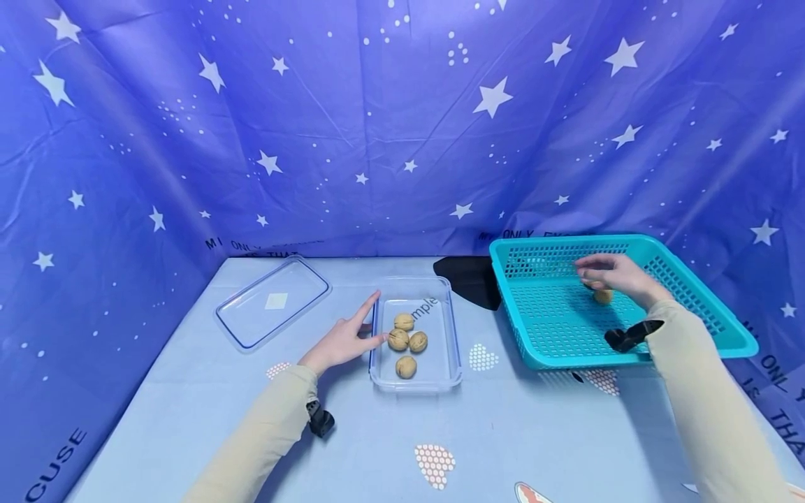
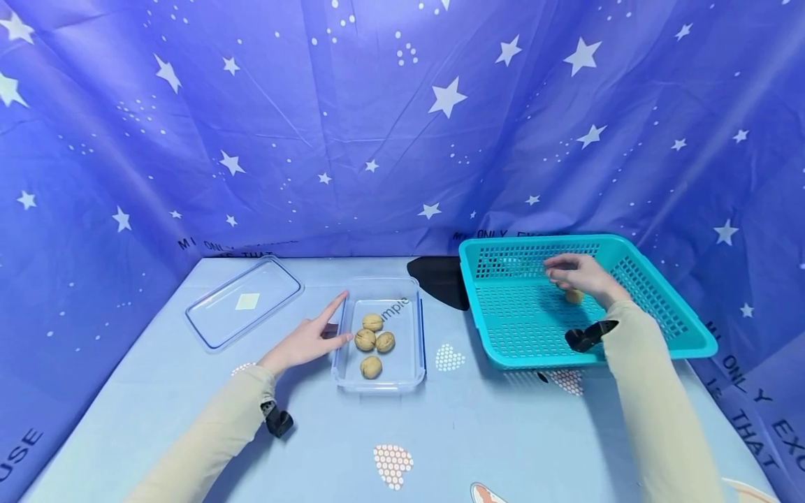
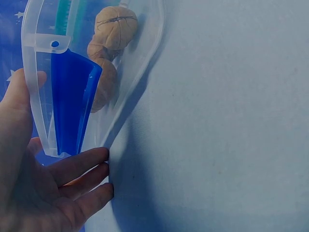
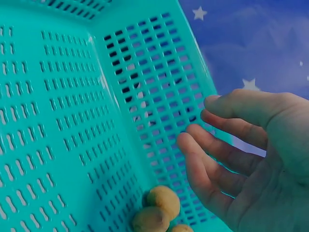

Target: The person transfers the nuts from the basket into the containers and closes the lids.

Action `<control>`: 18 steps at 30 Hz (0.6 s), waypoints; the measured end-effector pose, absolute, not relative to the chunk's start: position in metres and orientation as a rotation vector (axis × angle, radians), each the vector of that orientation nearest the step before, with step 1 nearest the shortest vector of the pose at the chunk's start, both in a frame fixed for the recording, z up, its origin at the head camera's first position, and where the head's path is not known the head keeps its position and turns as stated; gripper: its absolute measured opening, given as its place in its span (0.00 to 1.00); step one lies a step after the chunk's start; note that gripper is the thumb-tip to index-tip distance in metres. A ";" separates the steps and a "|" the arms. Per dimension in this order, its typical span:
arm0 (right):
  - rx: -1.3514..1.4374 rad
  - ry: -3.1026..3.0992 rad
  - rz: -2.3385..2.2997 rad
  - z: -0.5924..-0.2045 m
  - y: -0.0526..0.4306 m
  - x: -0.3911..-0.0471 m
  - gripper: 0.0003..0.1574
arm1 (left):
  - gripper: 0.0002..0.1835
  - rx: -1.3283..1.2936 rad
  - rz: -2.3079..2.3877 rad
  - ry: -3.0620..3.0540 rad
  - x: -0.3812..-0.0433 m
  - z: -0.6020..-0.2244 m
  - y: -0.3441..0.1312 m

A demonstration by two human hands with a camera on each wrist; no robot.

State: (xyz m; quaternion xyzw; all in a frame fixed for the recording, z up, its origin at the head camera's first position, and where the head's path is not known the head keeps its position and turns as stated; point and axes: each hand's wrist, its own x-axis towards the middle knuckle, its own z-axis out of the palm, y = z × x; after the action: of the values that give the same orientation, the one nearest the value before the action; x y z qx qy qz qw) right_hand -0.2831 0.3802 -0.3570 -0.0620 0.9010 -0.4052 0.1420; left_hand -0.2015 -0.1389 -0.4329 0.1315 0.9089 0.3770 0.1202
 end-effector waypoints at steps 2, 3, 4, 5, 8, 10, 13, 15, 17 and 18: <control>-0.159 2.593 -1.180 -0.359 0.384 -0.284 0.38 | 0.46 0.382 1.102 2.653 -0.202 -0.433 -0.139; -0.147 2.593 -1.183 -0.360 0.385 -0.284 0.38 | 0.46 0.380 1.101 2.651 -0.201 -0.433 -0.139; -0.133 2.588 -1.188 -0.362 0.387 -0.284 0.38 | 0.46 0.382 1.101 2.652 -0.201 -0.433 -0.139; -0.122 2.588 -1.186 -0.363 0.388 -0.285 0.38 | 0.46 0.385 1.102 2.653 -0.201 -0.433 -0.138; -0.092 2.592 -1.173 -0.365 0.392 -0.286 0.38 | 0.46 0.380 1.097 2.652 -0.201 -0.433 -0.138; -0.082 2.594 -1.148 -0.367 0.394 -0.287 0.38 | 0.46 0.384 1.095 2.655 -0.201 -0.433 -0.138; -0.073 2.597 -1.102 -0.369 0.396 -0.287 0.39 | 0.46 0.370 1.086 2.652 -0.202 -0.433 -0.138; -0.069 2.599 -1.080 -0.370 0.397 -0.287 0.39 | 0.46 0.366 1.084 2.650 -0.202 -0.434 -0.138; -0.064 2.595 -1.078 -0.371 0.398 -0.287 0.38 | 0.46 0.357 1.080 2.647 -0.202 -0.435 -0.138; -0.063 2.596 -1.078 -0.372 0.398 -0.288 0.38 | 0.46 0.363 1.082 2.650 -0.203 -0.435 -0.139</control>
State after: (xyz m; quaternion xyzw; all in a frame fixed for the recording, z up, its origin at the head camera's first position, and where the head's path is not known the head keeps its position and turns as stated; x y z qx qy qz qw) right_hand -0.2876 0.3985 -0.3716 -0.0222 0.9107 -0.3781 0.1645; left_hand -0.2026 -0.1385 -0.4352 0.1247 0.9109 0.3719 0.1280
